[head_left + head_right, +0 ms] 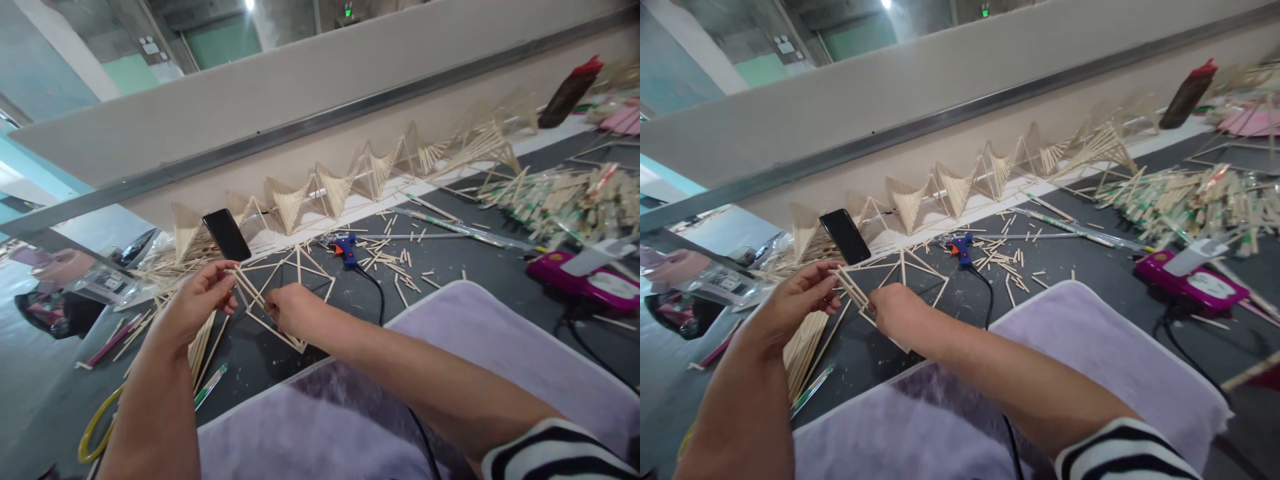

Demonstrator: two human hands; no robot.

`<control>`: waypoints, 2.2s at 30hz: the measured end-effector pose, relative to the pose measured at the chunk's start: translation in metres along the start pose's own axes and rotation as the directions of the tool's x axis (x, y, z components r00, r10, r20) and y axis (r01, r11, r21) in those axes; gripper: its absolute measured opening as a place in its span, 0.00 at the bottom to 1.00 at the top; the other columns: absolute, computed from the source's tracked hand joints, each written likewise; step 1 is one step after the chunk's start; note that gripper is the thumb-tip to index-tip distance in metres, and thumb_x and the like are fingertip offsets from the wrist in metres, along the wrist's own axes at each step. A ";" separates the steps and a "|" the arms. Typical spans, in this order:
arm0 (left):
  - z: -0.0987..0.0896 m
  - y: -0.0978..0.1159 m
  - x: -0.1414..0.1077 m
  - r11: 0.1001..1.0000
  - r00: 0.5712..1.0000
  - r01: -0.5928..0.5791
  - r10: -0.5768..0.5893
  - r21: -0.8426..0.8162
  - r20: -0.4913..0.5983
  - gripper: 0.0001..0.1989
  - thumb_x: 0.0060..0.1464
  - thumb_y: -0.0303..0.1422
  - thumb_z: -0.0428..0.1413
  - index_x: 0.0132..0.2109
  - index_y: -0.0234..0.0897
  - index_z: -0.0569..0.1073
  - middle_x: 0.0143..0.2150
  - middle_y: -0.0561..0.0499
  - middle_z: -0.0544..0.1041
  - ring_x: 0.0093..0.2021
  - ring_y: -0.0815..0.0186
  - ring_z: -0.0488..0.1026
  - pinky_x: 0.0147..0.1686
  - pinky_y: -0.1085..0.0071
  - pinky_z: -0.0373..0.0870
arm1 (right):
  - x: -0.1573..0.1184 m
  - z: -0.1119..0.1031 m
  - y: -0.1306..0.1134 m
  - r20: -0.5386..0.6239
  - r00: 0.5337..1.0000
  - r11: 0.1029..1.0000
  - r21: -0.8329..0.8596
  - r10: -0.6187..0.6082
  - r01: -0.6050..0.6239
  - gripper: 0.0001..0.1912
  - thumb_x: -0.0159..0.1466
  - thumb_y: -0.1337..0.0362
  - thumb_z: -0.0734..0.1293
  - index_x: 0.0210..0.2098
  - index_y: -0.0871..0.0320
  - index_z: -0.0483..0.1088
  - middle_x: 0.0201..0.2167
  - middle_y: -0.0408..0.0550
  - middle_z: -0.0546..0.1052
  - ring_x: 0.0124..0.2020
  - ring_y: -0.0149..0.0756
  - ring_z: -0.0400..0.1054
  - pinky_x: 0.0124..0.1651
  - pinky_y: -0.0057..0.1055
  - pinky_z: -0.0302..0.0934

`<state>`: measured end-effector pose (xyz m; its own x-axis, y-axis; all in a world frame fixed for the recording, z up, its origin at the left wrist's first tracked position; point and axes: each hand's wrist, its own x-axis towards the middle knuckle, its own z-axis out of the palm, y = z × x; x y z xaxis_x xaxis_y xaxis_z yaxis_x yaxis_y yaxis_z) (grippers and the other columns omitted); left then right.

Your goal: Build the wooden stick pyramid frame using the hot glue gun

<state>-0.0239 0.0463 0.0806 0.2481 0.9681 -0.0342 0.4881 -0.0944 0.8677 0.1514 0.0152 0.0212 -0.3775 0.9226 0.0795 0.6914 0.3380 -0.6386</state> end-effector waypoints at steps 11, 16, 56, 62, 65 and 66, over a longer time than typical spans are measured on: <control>-0.001 -0.005 0.005 0.999 0.999 -0.034 0.034 -0.026 -0.001 0.19 0.51 0.39 0.55 0.49 0.41 0.64 0.27 0.56 0.67 0.22 0.71 0.69 0.19 0.76 0.67 | -0.001 -0.006 -0.001 0.037 0.999 0.997 -0.066 -0.037 0.040 0.13 0.52 0.71 0.61 0.35 0.57 0.73 0.30 0.47 0.77 0.29 0.34 0.69 0.24 0.24 0.50; -0.001 -0.005 0.004 0.997 0.998 -0.066 0.067 -0.033 0.016 0.17 0.51 0.38 0.55 0.48 0.42 0.64 0.25 0.58 0.66 0.21 0.71 0.69 0.19 0.77 0.66 | -0.002 -0.001 0.002 -0.004 0.997 0.994 -0.070 -0.083 0.083 0.11 0.52 0.70 0.61 0.33 0.57 0.72 0.28 0.47 0.76 0.28 0.34 0.69 0.22 0.25 0.48; 0.001 -0.012 0.009 0.998 0.999 -0.020 0.022 -0.068 0.028 0.15 0.47 0.41 0.56 0.37 0.35 0.64 0.22 0.57 0.67 0.19 0.70 0.68 0.17 0.75 0.67 | -0.002 0.009 -0.001 0.053 0.994 0.994 0.047 0.098 -0.100 0.09 0.52 0.74 0.63 0.32 0.58 0.67 0.19 0.39 0.67 0.21 0.26 0.62 0.21 0.20 0.47; -0.001 -0.017 0.009 0.997 0.998 -0.035 0.038 -0.073 0.051 0.14 0.49 0.42 0.55 0.36 0.36 0.63 0.18 0.57 0.68 0.18 0.70 0.67 0.17 0.75 0.66 | -0.001 0.016 0.003 0.057 0.996 0.997 0.030 0.076 -0.077 0.08 0.53 0.73 0.62 0.32 0.58 0.67 0.19 0.39 0.66 0.20 0.25 0.62 0.21 0.20 0.45; -0.002 -0.016 0.008 0.997 0.997 -0.039 0.043 -0.066 0.056 0.14 0.50 0.42 0.54 0.36 0.37 0.63 0.18 0.57 0.68 0.18 0.71 0.67 0.17 0.76 0.66 | 0.000 0.016 0.002 0.077 0.992 0.995 0.015 0.101 -0.102 0.08 0.54 0.71 0.62 0.34 0.58 0.67 0.21 0.40 0.69 0.22 0.26 0.63 0.21 0.20 0.46; -0.002 -0.016 0.008 0.997 0.997 -0.041 0.045 -0.063 0.055 0.14 0.50 0.42 0.54 0.36 0.37 0.63 0.18 0.58 0.68 0.18 0.71 0.67 0.17 0.76 0.65 | 0.000 0.016 0.001 0.074 0.991 0.994 0.002 0.110 -0.110 0.08 0.54 0.71 0.62 0.35 0.58 0.68 0.21 0.41 0.69 0.22 0.26 0.63 0.22 0.20 0.46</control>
<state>-0.0313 0.0561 0.0670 0.3157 0.9486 -0.0230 0.4237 -0.1192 0.8979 0.1427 0.0128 0.0083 -0.3442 0.9377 -0.0479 0.7277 0.2342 -0.6447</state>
